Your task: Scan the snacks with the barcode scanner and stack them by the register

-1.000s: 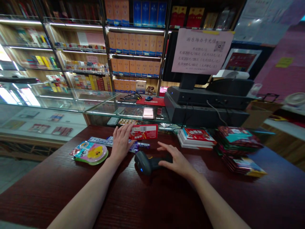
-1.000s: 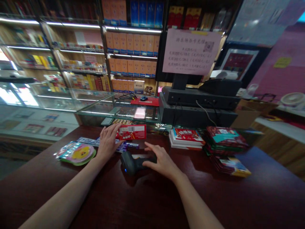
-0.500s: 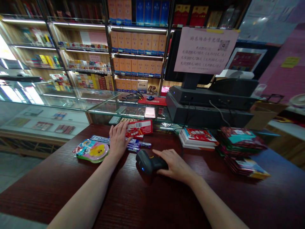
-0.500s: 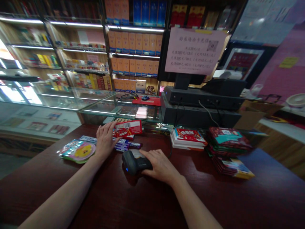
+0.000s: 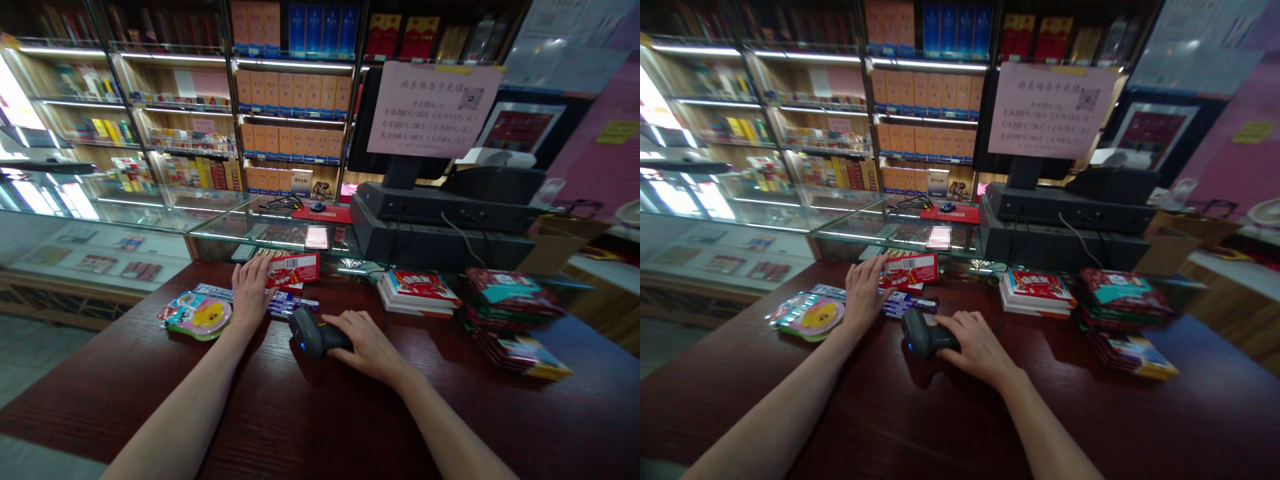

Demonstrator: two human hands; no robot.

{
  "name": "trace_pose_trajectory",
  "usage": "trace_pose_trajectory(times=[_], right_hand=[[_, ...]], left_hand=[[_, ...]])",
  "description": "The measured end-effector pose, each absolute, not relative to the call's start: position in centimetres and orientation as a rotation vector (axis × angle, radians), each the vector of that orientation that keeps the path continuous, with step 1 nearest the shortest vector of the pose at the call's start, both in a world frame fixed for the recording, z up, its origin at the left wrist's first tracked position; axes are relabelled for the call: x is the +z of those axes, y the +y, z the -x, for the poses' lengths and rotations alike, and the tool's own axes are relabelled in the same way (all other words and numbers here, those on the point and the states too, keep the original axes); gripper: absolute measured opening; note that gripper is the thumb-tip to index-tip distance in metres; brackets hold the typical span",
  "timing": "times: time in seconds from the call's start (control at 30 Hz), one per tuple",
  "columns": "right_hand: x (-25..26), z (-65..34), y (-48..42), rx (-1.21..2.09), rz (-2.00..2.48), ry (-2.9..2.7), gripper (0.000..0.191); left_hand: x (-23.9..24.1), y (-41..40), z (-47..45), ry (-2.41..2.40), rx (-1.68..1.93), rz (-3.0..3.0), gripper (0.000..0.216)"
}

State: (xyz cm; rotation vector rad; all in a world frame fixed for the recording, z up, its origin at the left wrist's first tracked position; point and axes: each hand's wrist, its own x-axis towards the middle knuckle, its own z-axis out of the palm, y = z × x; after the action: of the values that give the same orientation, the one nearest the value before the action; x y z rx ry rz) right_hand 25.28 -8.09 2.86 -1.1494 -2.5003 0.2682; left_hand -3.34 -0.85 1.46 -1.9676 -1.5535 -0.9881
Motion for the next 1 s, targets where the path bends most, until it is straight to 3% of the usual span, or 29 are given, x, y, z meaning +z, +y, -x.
trace_pose_trajectory(times=[1.0], right_hand=[[3.1,-25.9,-7.7,0.564,1.189,-2.144,0.044]], left_hand=[[1.2,-0.8,3.1,-1.531,-1.018,1.984,0.08]])
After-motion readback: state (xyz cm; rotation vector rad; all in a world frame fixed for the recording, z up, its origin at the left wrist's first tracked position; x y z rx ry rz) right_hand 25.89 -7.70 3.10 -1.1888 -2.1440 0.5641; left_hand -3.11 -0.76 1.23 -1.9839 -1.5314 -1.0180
